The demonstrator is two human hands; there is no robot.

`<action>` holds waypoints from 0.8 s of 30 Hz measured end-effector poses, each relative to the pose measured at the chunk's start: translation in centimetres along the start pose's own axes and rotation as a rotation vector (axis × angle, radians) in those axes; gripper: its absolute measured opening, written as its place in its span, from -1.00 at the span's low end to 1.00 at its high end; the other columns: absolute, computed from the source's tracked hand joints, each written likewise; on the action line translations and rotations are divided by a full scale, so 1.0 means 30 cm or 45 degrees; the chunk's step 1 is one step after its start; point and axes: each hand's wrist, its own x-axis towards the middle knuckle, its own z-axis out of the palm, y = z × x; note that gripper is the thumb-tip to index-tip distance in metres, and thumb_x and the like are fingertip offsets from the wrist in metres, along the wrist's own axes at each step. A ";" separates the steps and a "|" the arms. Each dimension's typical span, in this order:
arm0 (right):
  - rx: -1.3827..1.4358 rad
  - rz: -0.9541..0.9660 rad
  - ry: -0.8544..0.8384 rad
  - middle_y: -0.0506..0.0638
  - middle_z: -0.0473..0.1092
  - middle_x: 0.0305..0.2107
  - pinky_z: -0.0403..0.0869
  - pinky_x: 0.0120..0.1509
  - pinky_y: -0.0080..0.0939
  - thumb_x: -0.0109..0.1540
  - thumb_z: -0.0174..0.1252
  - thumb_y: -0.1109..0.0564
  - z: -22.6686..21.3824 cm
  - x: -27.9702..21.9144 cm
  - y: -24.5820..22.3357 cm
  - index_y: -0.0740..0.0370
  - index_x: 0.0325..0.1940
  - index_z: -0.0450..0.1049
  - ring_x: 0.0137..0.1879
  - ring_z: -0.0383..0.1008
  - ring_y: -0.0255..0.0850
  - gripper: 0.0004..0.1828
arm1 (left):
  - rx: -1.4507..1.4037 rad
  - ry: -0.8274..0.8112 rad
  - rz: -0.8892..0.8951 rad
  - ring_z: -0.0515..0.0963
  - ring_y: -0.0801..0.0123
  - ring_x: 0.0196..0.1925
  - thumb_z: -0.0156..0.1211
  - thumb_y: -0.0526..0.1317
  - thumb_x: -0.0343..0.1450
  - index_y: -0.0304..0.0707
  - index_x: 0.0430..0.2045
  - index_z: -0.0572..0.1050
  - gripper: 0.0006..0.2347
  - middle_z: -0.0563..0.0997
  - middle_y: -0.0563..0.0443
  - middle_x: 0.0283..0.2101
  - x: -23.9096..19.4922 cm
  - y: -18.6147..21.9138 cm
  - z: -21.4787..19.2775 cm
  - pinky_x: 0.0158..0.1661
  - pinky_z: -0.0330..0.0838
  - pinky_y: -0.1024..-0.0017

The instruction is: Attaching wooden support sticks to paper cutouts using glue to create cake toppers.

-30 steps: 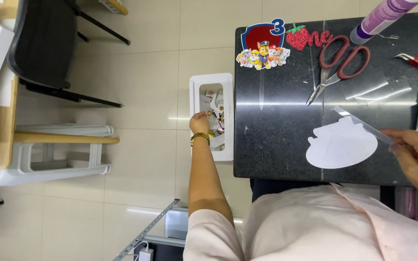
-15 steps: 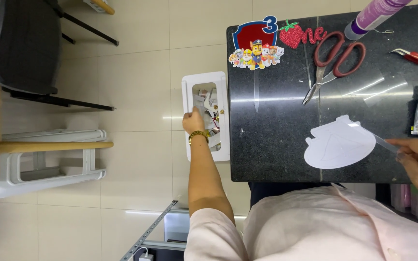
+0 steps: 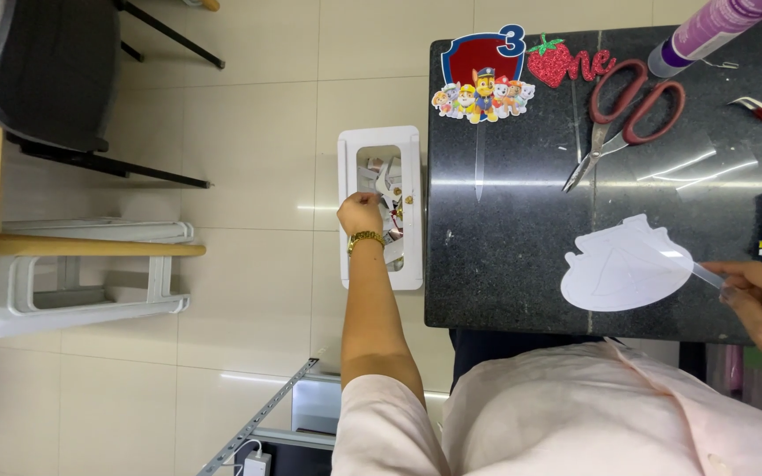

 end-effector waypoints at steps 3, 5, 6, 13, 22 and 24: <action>-0.057 -0.050 -0.045 0.18 0.47 -0.59 0.10 -0.58 -0.21 0.37 0.01 0.39 -0.016 -0.003 -0.042 0.27 0.28 0.56 -0.68 0.13 -0.17 -0.57 | 0.076 -0.111 0.099 0.67 0.12 -0.19 -0.04 -0.29 0.51 -0.20 -0.22 0.68 -0.75 0.70 -0.08 -0.18 -0.013 0.022 -0.018 -0.20 0.62 0.28; -0.293 -0.060 -0.040 0.10 0.58 -0.52 0.20 -0.58 -0.25 0.38 0.03 0.33 -0.024 -0.013 -0.099 0.18 0.28 0.58 -0.71 0.20 -0.20 -0.58 | 0.141 -0.214 -0.031 0.68 0.14 -0.08 -0.16 -0.61 0.35 -0.11 0.11 0.56 -0.47 0.59 -0.14 0.14 -0.013 0.041 -0.029 -0.33 0.67 0.39; -0.294 -0.058 -0.041 0.10 0.58 -0.52 0.20 -0.58 -0.25 0.38 0.03 0.33 -0.023 -0.015 -0.104 0.18 0.28 0.58 -0.71 0.20 -0.20 -0.58 | 0.142 -0.216 -0.033 0.68 0.14 -0.08 -0.16 -0.61 0.35 -0.11 0.11 0.56 -0.47 0.59 -0.14 0.14 -0.002 0.034 -0.024 -0.33 0.67 0.39; -0.017 0.204 -0.081 -0.01 0.58 -0.19 0.34 0.05 -0.26 0.34 -0.04 0.33 -0.031 -0.047 -0.099 0.10 0.33 0.54 -0.19 0.46 -0.20 -0.49 | 0.240 0.136 0.196 0.63 0.17 -0.36 0.26 -0.14 0.36 0.05 -0.57 0.62 -0.91 0.63 0.11 -0.39 -0.043 0.121 -0.057 -0.37 0.50 0.17; 0.778 0.524 0.021 0.24 0.58 -0.16 0.37 -0.03 -0.28 0.26 0.16 0.43 0.066 -0.194 -0.003 0.43 0.13 0.56 -0.15 0.46 -0.15 -0.66 | -0.146 -0.182 1.595 0.48 0.08 -0.26 0.19 -0.35 0.44 -0.31 -0.48 0.49 -0.92 0.52 -0.10 -0.34 -0.865 0.489 -0.165 -0.16 0.36 0.21; 0.816 0.554 0.042 0.20 0.58 -0.20 0.41 -0.02 -0.25 0.24 0.21 0.42 0.096 -0.216 0.043 0.42 0.11 0.59 -0.18 0.47 -0.13 -0.66 | -0.084 -0.535 1.750 0.49 0.04 -0.17 0.24 -0.32 0.43 -0.33 -0.44 0.53 -0.93 0.56 -0.12 -0.25 -0.990 0.440 -0.071 -0.07 0.38 0.18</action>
